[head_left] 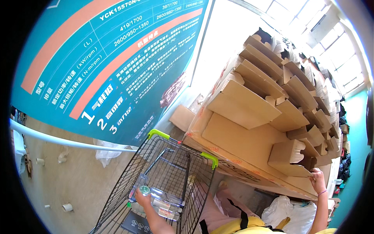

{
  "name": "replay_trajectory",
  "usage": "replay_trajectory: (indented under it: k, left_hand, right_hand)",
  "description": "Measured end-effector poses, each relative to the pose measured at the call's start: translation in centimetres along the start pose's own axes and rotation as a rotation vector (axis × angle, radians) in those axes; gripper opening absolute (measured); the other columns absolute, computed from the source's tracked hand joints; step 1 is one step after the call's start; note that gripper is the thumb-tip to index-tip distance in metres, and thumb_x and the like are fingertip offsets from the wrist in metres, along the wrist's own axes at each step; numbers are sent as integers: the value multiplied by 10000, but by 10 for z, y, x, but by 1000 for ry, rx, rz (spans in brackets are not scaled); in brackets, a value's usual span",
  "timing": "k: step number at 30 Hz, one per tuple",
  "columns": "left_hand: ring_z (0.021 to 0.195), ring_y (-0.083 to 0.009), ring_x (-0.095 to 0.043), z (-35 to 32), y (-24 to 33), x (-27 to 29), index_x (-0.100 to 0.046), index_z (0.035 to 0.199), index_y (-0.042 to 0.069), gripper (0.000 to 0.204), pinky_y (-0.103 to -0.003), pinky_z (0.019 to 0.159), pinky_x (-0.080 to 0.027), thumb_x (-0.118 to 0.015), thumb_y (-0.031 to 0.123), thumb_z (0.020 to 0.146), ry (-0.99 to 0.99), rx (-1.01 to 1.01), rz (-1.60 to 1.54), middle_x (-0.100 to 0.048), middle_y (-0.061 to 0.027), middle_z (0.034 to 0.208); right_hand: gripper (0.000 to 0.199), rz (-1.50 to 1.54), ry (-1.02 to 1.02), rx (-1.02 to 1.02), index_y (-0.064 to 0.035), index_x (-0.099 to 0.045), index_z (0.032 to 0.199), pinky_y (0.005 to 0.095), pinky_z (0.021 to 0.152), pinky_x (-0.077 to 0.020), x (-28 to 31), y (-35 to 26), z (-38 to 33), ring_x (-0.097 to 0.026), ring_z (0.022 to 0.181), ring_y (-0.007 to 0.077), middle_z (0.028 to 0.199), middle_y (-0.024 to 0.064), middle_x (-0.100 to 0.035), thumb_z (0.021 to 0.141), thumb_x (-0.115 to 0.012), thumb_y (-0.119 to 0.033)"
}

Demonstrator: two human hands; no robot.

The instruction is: The person takes empty plastic bottles from a shopping cart and places them into cardboard boxes on a table, one by one.

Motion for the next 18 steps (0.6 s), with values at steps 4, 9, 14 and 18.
replay_trajectory:
  k: [4, 9, 14, 18]
  left_hand:
    - [1127, -404, -544, -24, 17, 17, -541, 1207, 34, 833, -463, 956, -445, -912, 100, 464, 182, 8, -53, -601, -201, 1189]
    - [1002, -402, -601, -21, 20, 51, -540, 1186, -57, 719, -456, 888, -480, -892, 237, 633, 542, 45, -396, -617, -250, 1119]
    - [901, -276, -634, -32, 111, 149, -557, 1199, -48, 649, -385, 794, -536, -847, 267, 711, 451, -188, -927, -630, -184, 1091]
    - [1029, -260, -587, -59, 205, 201, -504, 1316, 18, 650, -381, 904, -480, -744, 346, 808, 262, -217, -1490, -591, -167, 1182]
  right_hand:
    - [165, -6, 1, 2, 12, -690, 816, 423, 820, -502, -7, 6, -4, -598, 933, 355, 930, 166, -656, 654, -669, 29]
    - [97, -12, 83, 61, 7, -674, 769, 424, 807, -503, -9, 2, -7, -597, 873, 354, 868, 156, -643, 673, -687, 6]
    - [56, 19, 86, 13, -5, -659, 750, 415, 803, -502, -23, 18, -21, -587, 885, 330, 864, 143, -634, 715, -687, -38]
    - [67, -2, 69, 26, -26, -647, 745, 408, 807, -502, -19, 14, -21, -583, 879, 315, 834, 127, -614, 748, -679, -84]
Point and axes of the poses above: each hand's wrist, its own z-axis towards the middle knuckle, its own x-axis out of the back of the hand, y = z × x, the point moved 1 cm from there along z, towards the middle knuckle
